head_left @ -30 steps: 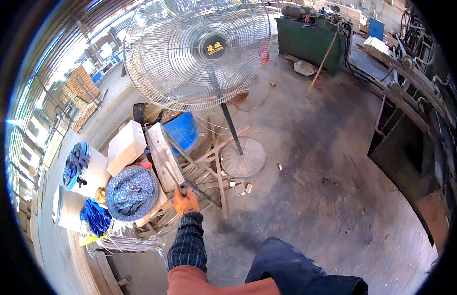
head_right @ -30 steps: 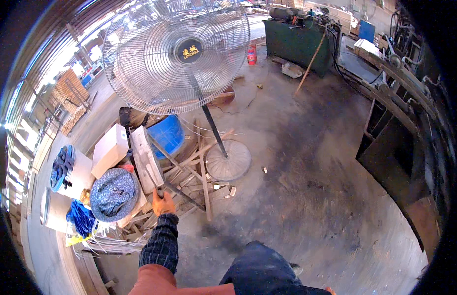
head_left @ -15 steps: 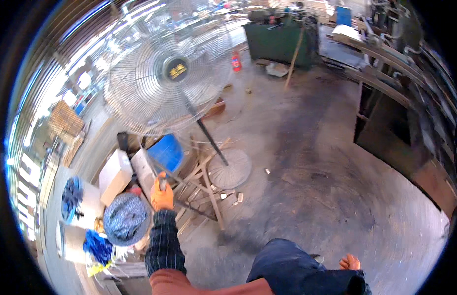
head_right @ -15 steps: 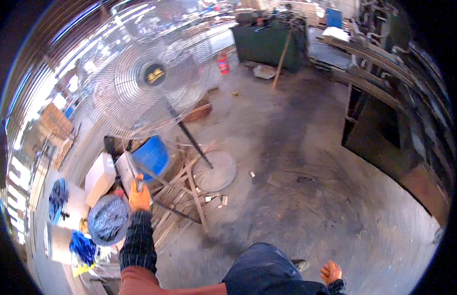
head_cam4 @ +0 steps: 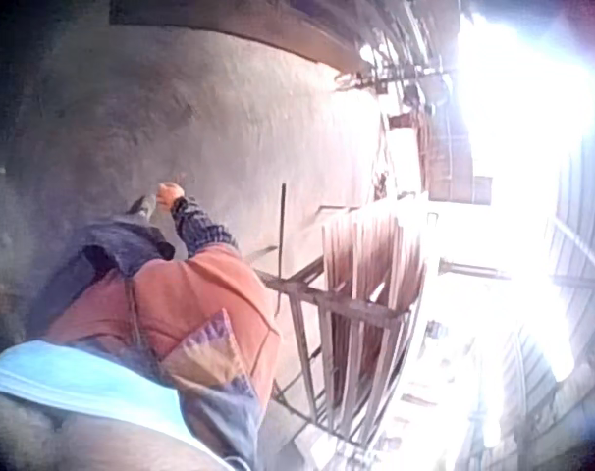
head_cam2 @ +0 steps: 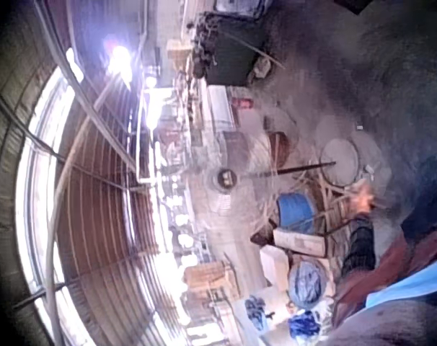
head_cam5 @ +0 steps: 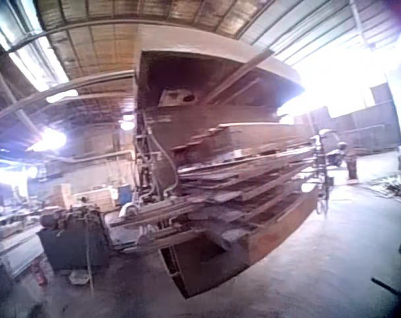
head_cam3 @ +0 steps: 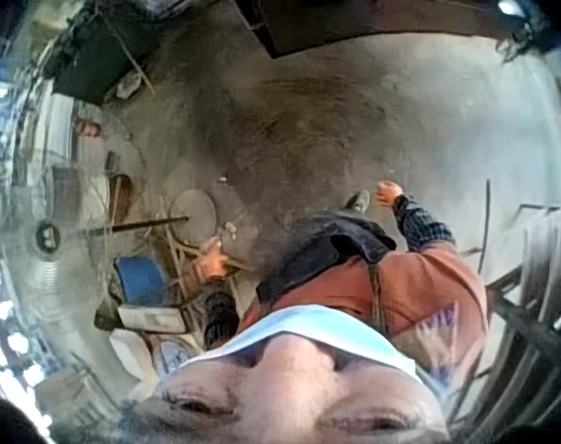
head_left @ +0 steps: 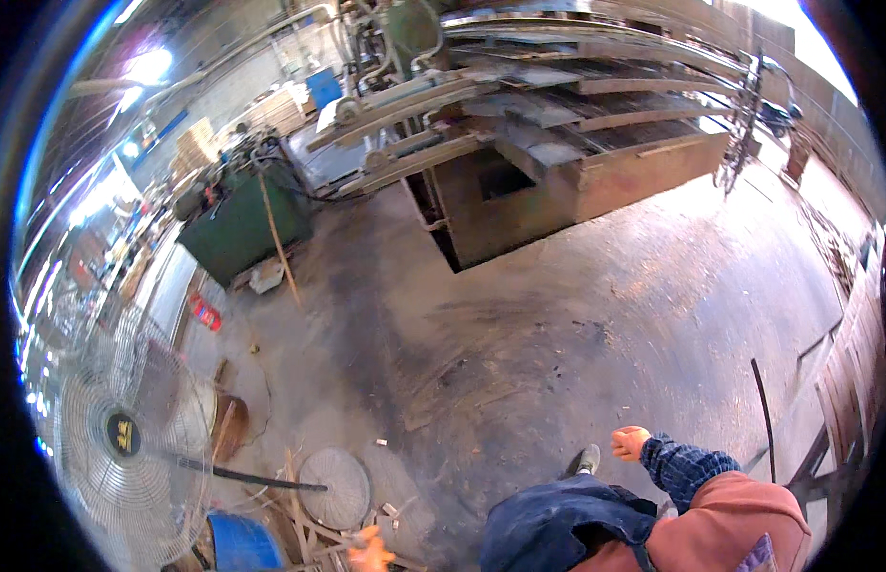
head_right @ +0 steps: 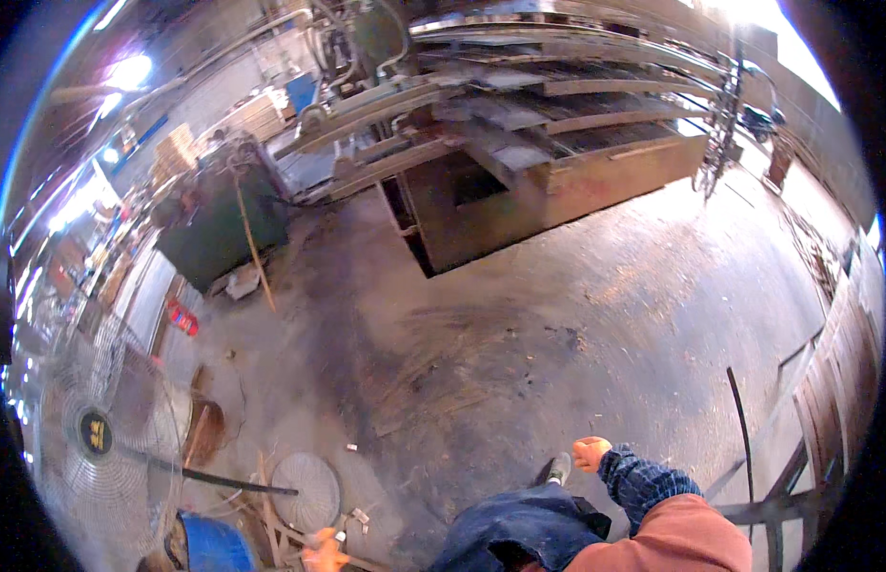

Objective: The person uses a wooden stick to clear debris from a large machine and then moves wooden boards from a stack into a roller machine.

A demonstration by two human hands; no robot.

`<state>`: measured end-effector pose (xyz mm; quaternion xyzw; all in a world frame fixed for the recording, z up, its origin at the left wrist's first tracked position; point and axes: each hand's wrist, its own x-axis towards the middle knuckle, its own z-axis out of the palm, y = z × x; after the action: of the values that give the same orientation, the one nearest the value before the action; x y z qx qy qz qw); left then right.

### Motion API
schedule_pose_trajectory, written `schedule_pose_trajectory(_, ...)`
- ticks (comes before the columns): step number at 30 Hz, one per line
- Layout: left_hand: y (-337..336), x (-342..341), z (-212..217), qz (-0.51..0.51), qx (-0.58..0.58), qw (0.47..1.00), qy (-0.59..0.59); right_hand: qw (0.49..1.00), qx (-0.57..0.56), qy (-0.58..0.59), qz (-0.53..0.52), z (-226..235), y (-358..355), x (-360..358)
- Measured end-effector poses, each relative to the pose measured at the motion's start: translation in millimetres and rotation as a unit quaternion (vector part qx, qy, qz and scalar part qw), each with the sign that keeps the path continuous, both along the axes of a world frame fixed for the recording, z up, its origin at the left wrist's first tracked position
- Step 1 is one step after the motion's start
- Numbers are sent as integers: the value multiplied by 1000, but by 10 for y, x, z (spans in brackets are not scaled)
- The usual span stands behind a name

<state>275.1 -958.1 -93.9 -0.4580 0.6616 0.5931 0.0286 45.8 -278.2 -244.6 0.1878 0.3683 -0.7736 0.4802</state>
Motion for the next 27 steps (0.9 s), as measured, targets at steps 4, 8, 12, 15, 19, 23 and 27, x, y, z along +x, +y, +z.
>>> schedule_pose_trajectory(4,994,-980,-195,-211,113,968,77,996,75,9,-43,-130,65,364)
schedule_pose_trajectory(8,1891,-1947,124,-371,189,909,37,987,60,-36,-145,266,143,556)
schedule_pose_trajectory(12,2758,-2666,327,-406,171,896,59,945,260,41,-193,275,428,838)
schedule_pose_trajectory(15,3448,-3012,258,-432,184,880,68,926,205,-45,-313,115,988,1213)
schedule_pose_trajectory(19,3911,-3257,145,-378,182,905,74,849,383,-134,-339,465,1076,1441)
schedule_pose_trajectory(23,4507,-3615,13,-385,136,908,92,826,369,-148,-399,491,1609,1612)
schedule_pose_trajectory(27,4917,-3951,-206,-390,93,913,78,795,345,-94,-490,649,1969,1413)
